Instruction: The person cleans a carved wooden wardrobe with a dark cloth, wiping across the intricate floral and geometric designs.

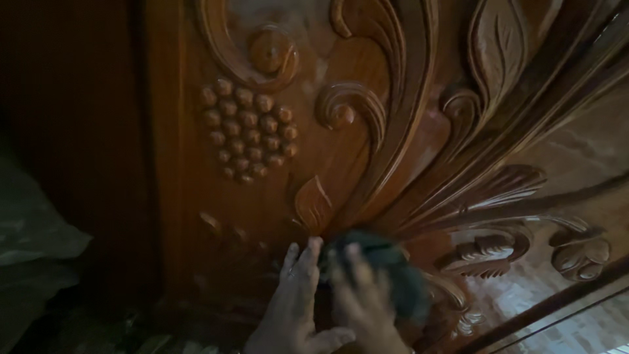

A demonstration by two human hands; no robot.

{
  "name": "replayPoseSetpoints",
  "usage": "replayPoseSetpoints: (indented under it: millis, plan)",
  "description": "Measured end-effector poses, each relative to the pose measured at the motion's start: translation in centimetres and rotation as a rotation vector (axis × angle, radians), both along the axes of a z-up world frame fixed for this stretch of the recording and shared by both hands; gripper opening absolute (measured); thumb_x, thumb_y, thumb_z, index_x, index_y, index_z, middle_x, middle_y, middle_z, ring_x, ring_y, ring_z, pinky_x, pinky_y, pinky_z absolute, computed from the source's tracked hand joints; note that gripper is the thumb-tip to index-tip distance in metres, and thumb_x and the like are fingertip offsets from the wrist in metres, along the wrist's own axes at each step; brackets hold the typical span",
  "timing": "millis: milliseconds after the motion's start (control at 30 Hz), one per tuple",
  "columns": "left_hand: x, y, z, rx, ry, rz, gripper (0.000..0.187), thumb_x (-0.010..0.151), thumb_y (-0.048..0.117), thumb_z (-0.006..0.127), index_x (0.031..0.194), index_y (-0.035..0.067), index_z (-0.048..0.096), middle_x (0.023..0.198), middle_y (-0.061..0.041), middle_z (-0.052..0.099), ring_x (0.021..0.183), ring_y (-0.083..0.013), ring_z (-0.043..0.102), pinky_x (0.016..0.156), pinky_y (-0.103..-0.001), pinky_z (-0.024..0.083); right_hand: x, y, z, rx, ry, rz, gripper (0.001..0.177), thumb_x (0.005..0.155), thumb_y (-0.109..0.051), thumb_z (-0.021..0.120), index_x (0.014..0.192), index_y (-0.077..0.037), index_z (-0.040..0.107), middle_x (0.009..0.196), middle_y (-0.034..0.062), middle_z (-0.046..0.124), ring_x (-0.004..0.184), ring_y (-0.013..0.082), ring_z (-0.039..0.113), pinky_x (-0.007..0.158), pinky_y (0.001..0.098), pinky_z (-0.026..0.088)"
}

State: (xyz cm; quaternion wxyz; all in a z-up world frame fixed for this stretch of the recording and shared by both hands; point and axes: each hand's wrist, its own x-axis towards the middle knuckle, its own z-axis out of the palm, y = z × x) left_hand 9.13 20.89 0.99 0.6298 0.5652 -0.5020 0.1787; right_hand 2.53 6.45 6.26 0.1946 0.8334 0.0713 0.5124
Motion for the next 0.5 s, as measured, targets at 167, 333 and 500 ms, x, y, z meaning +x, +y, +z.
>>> replayPoseSetpoints:
  millis: [167,333,500]
  plan:
    - [0.6,-1.6,-1.5,-0.109,-0.159,0.331,0.088,0.105,0.061,0.047,0.169,0.021,0.004,0.174,-0.020,0.009,0.162,-0.0420,0.011,0.129,-0.063,0.009,-0.8,0.1,4.0,-0.099,0.292,0.110,0.044,0.090,-0.018,0.063,0.132,-0.013,0.072,0.144,0.0154,0.058,0.113,0.0371,0.063,0.098,0.0514,0.047]
    - [2.0,-2.3,-1.9,0.062,-0.178,0.486,0.085,0.103,0.062,0.048,0.166,0.015,0.015,0.172,-0.021,0.012,0.160,-0.0399,0.010,0.125,-0.062,0.004,0.6,0.6,13.7,-0.098,-0.033,0.014,0.045,0.093,0.001,0.063,0.136,-0.011,0.070,0.154,0.0227,0.049,0.130,0.0473,0.053,0.110,0.0564,0.045]
    - [1.9,-1.9,-1.6,0.055,-0.132,0.427,0.085,0.104,0.063,0.042,0.166,0.013,0.012,0.173,-0.021,0.011,0.161,-0.0387,0.009,0.126,-0.062,0.003,2.1,1.5,12.7,-0.106,-0.176,-0.128,0.047,0.095,-0.001,0.066,0.141,-0.009,0.067,0.156,0.0250,0.045,0.137,0.0492,0.050,0.111,0.0585,0.042]
